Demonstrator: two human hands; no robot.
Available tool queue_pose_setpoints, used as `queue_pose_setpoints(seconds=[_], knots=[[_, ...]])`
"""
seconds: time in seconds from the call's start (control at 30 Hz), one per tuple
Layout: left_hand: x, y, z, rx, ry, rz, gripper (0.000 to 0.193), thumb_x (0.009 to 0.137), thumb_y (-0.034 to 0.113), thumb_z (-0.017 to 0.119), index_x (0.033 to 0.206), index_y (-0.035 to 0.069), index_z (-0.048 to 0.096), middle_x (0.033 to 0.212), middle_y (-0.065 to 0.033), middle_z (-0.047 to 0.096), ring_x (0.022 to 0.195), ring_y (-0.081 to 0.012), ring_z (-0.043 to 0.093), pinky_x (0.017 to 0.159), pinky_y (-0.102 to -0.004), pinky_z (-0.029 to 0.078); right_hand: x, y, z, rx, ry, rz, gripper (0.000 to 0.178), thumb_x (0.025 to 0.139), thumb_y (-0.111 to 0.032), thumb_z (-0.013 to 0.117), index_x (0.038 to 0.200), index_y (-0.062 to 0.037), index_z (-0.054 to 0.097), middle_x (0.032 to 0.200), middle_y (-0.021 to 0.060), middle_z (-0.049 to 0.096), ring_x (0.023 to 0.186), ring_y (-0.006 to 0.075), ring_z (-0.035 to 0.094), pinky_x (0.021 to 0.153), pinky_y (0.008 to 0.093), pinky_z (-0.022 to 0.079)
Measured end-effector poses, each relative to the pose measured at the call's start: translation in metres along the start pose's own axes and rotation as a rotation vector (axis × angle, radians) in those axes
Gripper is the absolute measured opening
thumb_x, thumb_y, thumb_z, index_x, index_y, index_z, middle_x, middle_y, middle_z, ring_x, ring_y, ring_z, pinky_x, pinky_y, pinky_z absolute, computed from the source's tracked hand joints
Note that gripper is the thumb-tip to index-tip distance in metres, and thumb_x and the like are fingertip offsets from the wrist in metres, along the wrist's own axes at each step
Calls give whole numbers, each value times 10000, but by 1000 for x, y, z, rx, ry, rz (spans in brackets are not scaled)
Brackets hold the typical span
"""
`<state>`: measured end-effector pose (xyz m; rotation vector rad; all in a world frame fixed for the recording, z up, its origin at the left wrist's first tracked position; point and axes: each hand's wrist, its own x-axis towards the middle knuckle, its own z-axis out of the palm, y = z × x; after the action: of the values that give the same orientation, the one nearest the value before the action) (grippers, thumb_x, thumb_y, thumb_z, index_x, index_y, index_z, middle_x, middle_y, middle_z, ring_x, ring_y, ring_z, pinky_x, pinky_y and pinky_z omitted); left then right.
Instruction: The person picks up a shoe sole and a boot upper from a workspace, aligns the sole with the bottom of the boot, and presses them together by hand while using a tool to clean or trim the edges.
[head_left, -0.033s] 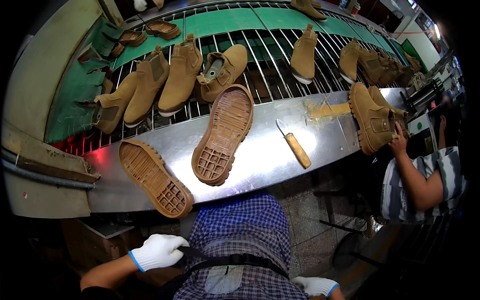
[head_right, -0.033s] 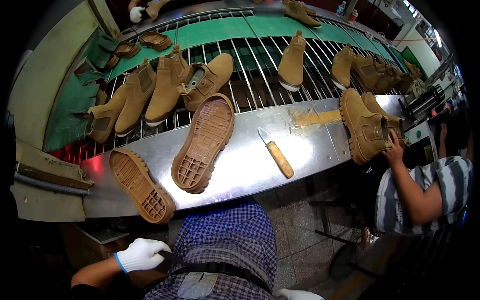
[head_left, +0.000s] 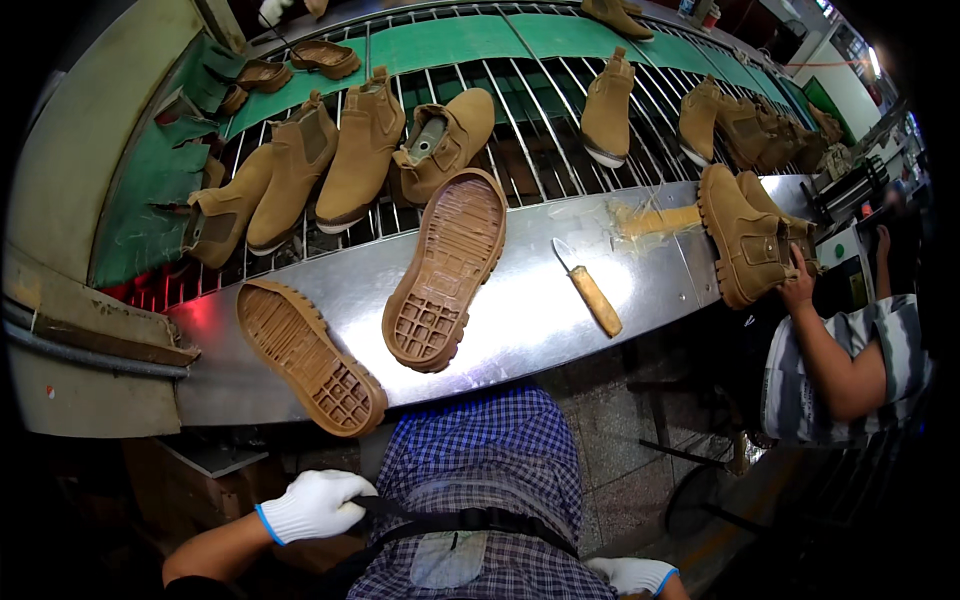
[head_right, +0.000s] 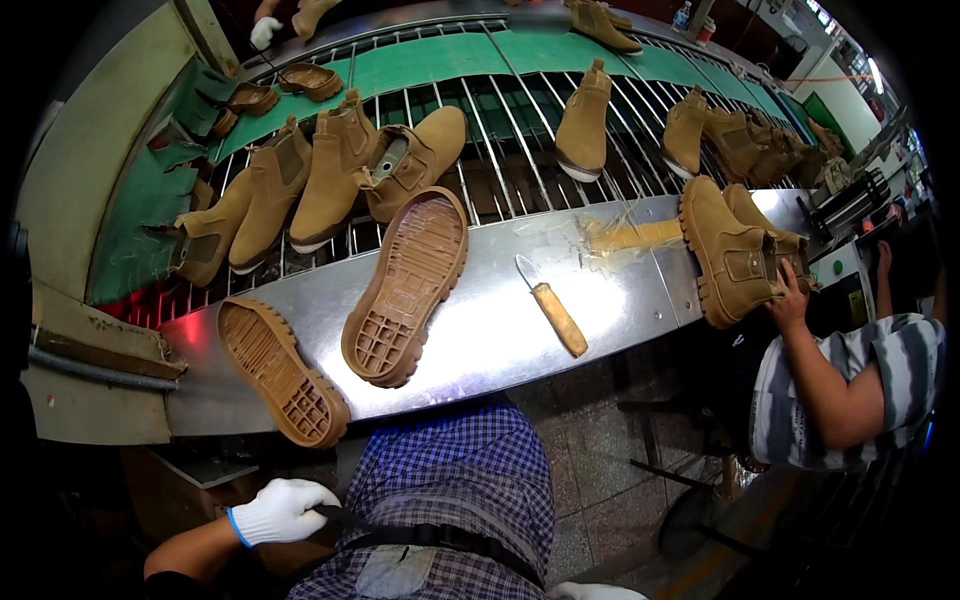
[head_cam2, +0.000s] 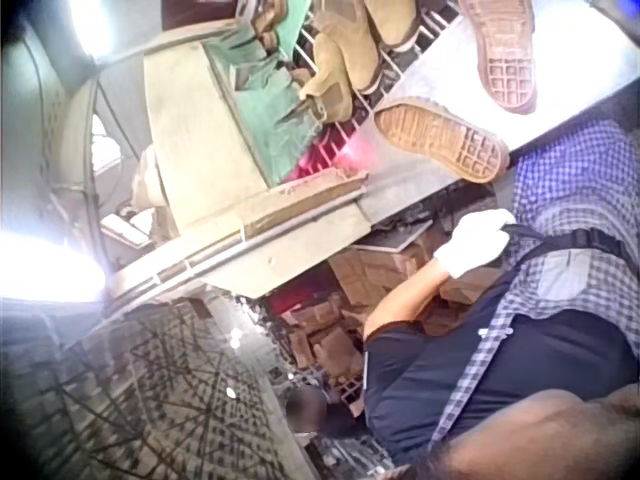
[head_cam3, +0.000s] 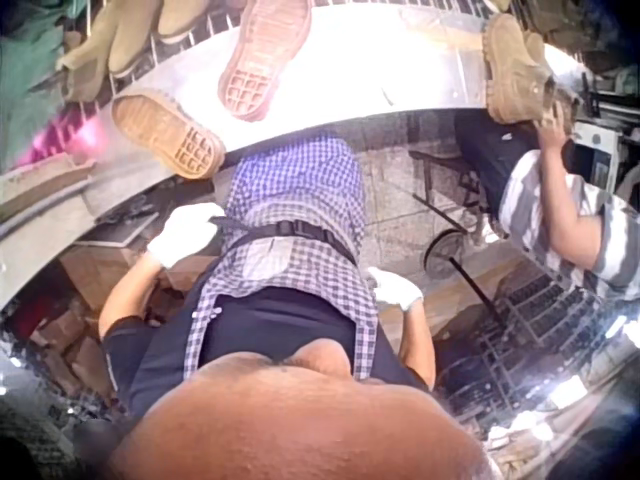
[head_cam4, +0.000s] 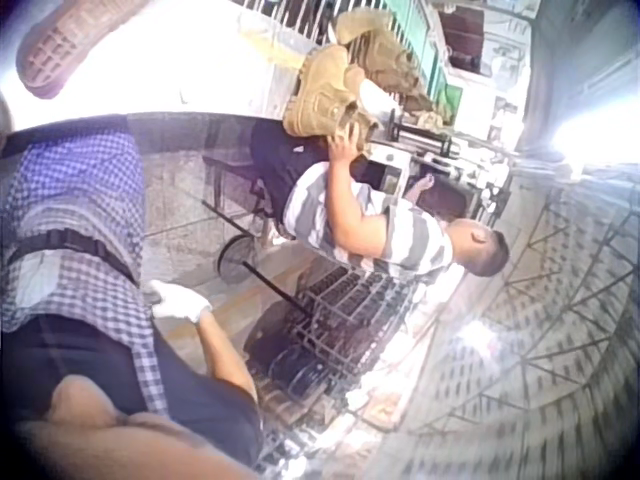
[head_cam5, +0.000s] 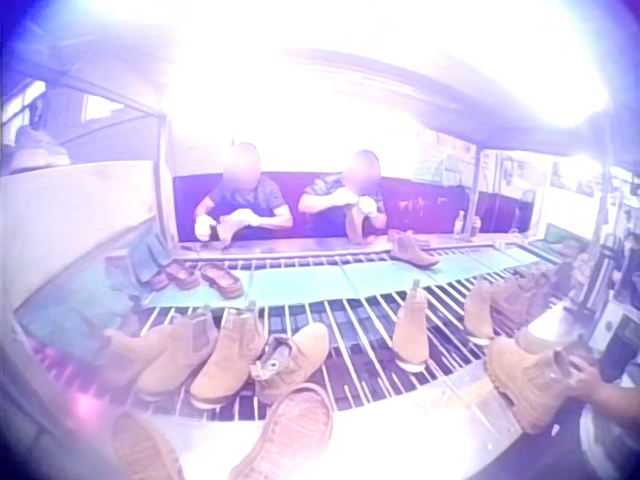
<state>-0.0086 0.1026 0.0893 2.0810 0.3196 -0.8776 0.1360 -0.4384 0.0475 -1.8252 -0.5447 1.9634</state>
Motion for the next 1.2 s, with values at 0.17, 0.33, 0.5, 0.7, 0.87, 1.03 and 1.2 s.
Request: queue_pose_setpoints(seconds=[0.17,0.33,0.5,0.7,0.87,1.03,1.2], knots=[[-6,-26,25,-1391,-67,379,247,1004,141,719,1157,-51,747,1506,-243,600,1371,-330,605,1212,-458,424,0,-8,-4,565,-157,-108,772,945,-360,783,1556,15,499,1449,189,646,1316,332,631,1095,423,518],[18,27,29,-1144,-38,515,483,1033,223,733,1419,-33,596,1666,-258,429,1585,-351,372,1299,-526,298,30,-44,-26,983,187,-109,772,880,-82,746,1586,-4,441,1392,177,639,1244,272,659,1107,407,510],[40,49,34,-328,24,-19,840,964,600,732,1536,27,509,1563,-239,549,1455,-387,539,1217,-438,428,46,-115,-42,412,468,-309,636,883,-55,767,1477,-8,544,1353,151,641,1278,294,637,1140,428,492],[70,58,30,-588,-192,267,470,1057,412,676,1313,21,719,1556,-196,574,1447,-325,545,1213,-425,427,70,-159,-59,264,378,-479,458,836,-123,887,1255,-34,728,1330,162,679,1262,260,655,1125,409,496],[72,59,32,-1347,-295,301,397,1142,208,452,934,-28,694,1105,-215,764,1301,-434,652,1197,-563,440,92,-161,-46,811,413,-443,369,1082,-277,593,1358,-39,653,1095,175,753,932,290,748,900,432,621],[74,62,18,-1591,-212,321,566,1183,362,333,740,71,529,635,-15,448,643,-214,527,935,-509,594,90,-151,-38,1053,199,-706,461,1102,-433,618,1147,25,640,749,83,586,616,209,581,799,537,651],[72,55,11,-1624,-269,326,578,1174,349,341,660,114,464,572,7,385,568,-181,479,870,-457,604,78,-135,-32,1102,167,-879,637,1159,-530,391,1077,22,698,842,128,691,747,335,700,962,637,579]])
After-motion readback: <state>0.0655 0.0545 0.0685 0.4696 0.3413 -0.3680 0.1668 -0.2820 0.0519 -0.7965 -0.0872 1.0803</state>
